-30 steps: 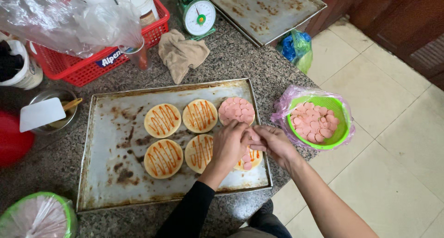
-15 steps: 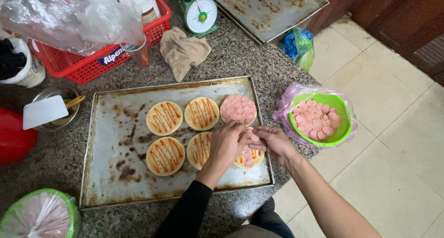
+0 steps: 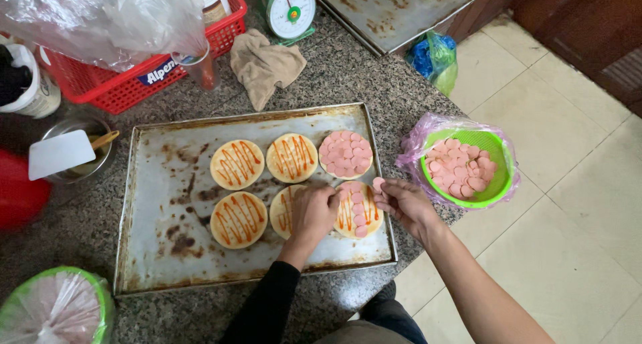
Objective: The person places baking trays with dough into an oven and sets the timer. Then, they arrange sliced sausages on top of several small round dough bases on a tray, covering each with overlapping slices.
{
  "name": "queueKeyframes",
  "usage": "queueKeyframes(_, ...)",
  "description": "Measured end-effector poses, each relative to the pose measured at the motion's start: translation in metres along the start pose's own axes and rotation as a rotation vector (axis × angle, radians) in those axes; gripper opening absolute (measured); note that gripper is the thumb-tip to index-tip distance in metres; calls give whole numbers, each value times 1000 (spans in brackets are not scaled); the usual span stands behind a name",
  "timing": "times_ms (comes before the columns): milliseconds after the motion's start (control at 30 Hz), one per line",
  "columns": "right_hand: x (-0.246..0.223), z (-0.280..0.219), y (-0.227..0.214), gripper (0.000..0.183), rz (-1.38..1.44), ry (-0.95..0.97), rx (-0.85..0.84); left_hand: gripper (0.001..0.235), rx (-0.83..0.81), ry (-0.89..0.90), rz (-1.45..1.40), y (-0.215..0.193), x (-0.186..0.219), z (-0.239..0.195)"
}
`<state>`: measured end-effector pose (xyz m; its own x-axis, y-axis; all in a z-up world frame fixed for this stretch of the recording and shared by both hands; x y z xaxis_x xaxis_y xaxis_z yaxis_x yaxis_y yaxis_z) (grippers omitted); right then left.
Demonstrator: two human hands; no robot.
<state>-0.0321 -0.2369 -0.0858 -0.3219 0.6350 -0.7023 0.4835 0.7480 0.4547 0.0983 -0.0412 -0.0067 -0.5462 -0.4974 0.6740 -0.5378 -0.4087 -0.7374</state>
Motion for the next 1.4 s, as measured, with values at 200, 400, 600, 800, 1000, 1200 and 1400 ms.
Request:
queueKeyframes(200, -2, -4, -5, 19, -5, 16, 54, 19, 51, -67, 121, 8, -5, 0)
queueKeyframes(400, -2, -8, 2, 19, 0, 32, 45, 20, 77, -67, 143, 7, -5, -1)
queueKeyframes(600, -9, -14, 18, 25, -78, 69, 32, 21, 58, -101, 156, 1, 0, 0)
queueKeyframes(800, -14, -14, 36, 29, -50, 78, -1, 20, 102, -27, 84, -15, 16, -4)
queueKeyframes(1000, -9, -5, 53, 26, -41, 70, -107, 14, 98, 304, -11, -32, 54, -3)
queueKeyframes(1200, -9, -2, 56, 25, -79, 45, -122, 12, 115, 338, 85, -40, 67, -8)
queueKeyframes(1400, -14, -8, 52, 26, -24, 52, -43, 14, 115, 174, -46, -37, 38, -8)
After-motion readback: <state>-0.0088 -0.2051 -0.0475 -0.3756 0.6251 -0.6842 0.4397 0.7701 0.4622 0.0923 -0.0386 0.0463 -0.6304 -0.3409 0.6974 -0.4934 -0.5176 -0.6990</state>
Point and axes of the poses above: each hand's wrist, its own z-axis towards the middle knuckle, its own y-axis out of the palm, x = y × z, the point moved 6 cm from there along z, towards the middle knuckle, and after that the axes turned 15 degrees about -x, right-handed, at the moved point
